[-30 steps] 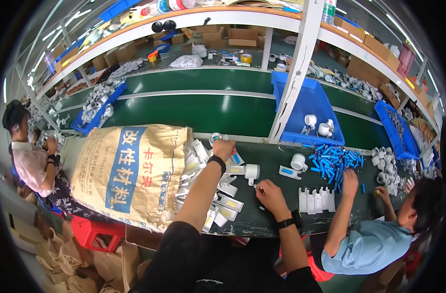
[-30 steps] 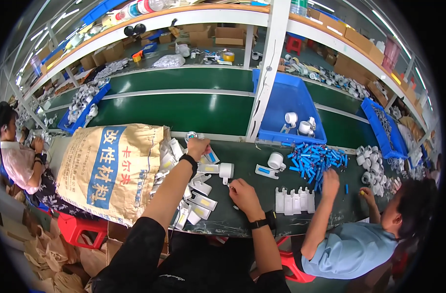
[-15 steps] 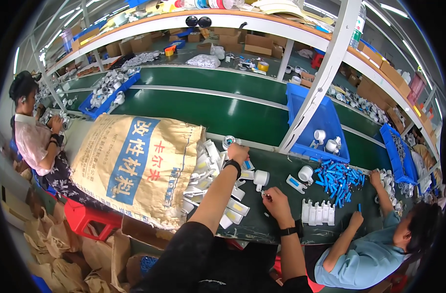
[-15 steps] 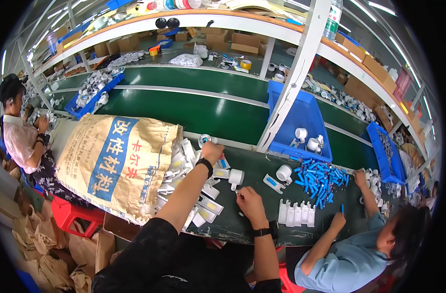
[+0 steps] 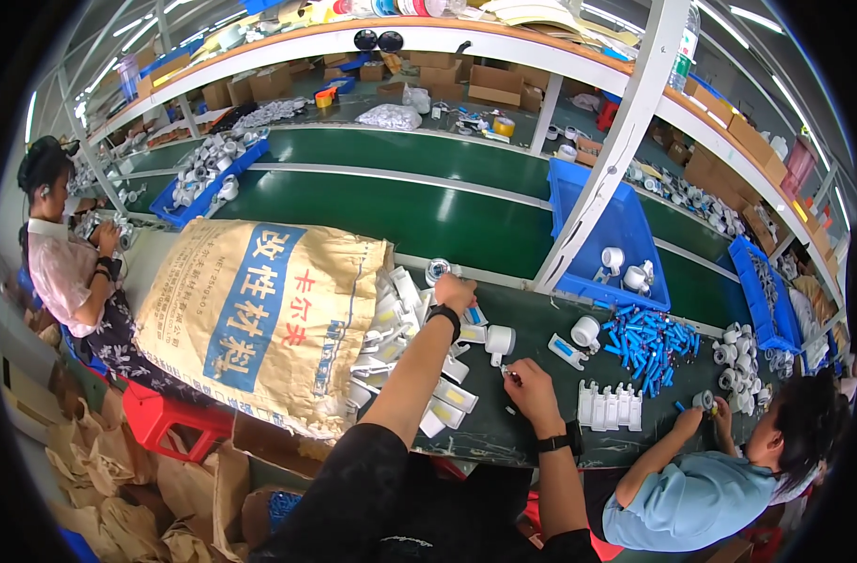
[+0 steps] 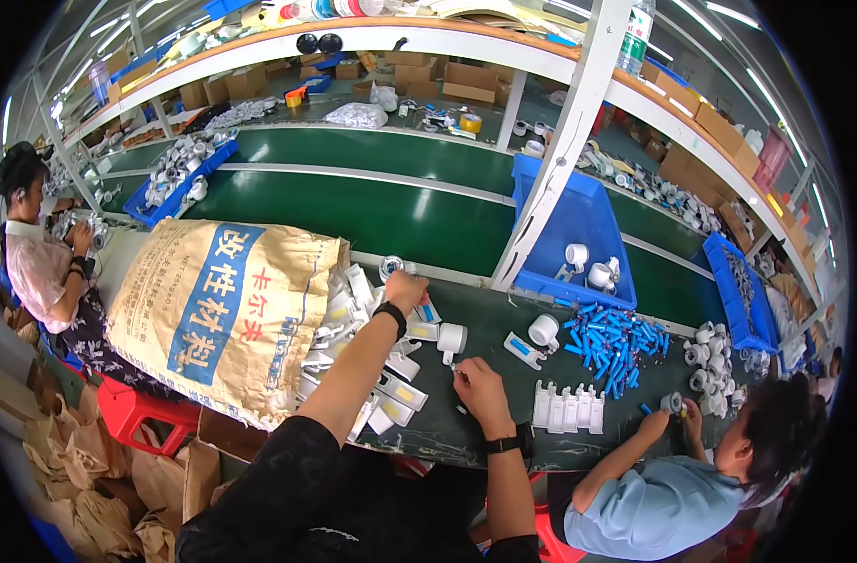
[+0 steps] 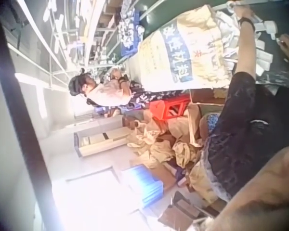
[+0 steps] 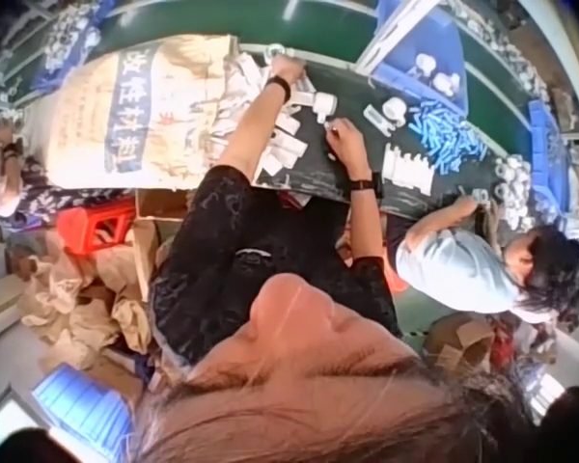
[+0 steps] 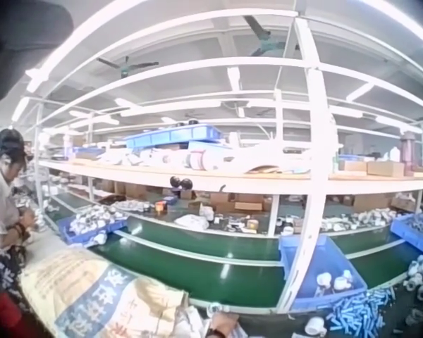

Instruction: The person peels a yellow sticker and presses it onto a white plastic base before setting it aside. They then connect a battery to a light fixture's circuit board, tuck the battery inside, and snap the fixture onto the base.

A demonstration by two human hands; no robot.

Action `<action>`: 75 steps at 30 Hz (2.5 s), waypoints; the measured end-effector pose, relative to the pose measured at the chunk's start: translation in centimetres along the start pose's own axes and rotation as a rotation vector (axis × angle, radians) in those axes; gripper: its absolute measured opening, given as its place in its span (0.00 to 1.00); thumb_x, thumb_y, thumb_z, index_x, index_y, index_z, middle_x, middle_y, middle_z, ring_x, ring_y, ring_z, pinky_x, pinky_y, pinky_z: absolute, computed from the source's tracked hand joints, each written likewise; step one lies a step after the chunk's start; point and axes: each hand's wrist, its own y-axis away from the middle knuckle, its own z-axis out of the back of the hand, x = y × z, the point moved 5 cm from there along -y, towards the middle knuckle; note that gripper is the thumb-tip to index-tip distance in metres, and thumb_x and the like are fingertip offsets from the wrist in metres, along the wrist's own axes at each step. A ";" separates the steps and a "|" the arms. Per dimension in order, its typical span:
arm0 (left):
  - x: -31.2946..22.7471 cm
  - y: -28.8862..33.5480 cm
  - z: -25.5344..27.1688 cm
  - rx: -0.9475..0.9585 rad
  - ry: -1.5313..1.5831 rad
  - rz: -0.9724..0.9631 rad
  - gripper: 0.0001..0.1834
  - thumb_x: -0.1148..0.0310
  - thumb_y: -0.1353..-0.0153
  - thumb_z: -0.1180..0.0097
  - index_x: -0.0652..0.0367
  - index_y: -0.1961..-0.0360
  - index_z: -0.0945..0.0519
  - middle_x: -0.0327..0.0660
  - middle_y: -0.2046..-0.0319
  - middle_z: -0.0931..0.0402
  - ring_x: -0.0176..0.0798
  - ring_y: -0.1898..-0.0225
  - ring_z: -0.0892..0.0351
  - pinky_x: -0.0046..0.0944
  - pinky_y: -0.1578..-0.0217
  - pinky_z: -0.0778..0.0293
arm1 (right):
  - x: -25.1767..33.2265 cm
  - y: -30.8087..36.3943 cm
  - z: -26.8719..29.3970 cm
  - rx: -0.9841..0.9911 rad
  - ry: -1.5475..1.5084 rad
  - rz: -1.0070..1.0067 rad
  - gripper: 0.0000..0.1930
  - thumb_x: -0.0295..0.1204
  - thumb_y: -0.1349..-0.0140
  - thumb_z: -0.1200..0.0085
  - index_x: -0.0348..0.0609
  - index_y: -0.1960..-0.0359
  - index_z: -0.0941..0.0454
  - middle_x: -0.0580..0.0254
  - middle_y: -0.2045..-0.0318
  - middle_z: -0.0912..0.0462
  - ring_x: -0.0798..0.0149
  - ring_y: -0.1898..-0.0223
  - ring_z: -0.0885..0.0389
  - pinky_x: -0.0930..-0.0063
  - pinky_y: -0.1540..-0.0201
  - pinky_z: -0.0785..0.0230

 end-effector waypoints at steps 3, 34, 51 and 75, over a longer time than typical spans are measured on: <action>0.1 -0.2 -0.5 0.010 -0.042 -0.022 0.13 0.69 0.46 0.39 0.66 0.82 0.17 0.45 0.81 0.17 0.38 0.81 0.14 0.34 0.74 0.17 | -1.0 0.2 -0.1 -0.001 0.011 -0.010 0.07 0.21 0.44 0.39 0.40 0.66 0.23 0.54 0.70 0.21 0.51 0.71 0.19 0.64 0.68 0.26; -7.1 -16.8 9.4 0.020 0.024 -0.069 0.15 0.62 0.41 0.43 0.65 0.62 0.20 0.43 0.69 0.21 0.35 0.71 0.20 0.34 0.74 0.22 | -4.2 -15.9 -0.8 -0.188 -0.040 -0.022 0.11 0.27 0.40 0.40 0.43 0.56 0.17 0.53 0.55 0.15 0.50 0.51 0.18 0.61 0.48 0.25; -2.5 9.7 -8.4 0.939 -0.269 -0.264 0.38 0.55 0.43 0.30 0.68 0.39 0.30 0.50 0.45 0.23 0.41 0.44 0.24 0.38 0.42 0.29 | -6.5 -3.8 2.4 -0.277 0.015 -0.076 0.37 0.29 0.50 0.30 0.38 0.37 0.32 0.45 0.42 0.25 0.42 0.42 0.26 0.57 0.40 0.31; -7.2 11.1 -3.0 0.901 0.162 -0.312 0.38 0.86 0.53 0.33 0.55 0.39 0.33 0.36 0.43 0.28 0.34 0.42 0.28 0.36 0.40 0.30 | -6.6 -2.2 3.3 -0.476 -0.483 -0.150 0.13 0.28 0.42 0.34 0.41 0.58 0.22 0.57 0.57 0.17 0.57 0.53 0.17 0.67 0.50 0.26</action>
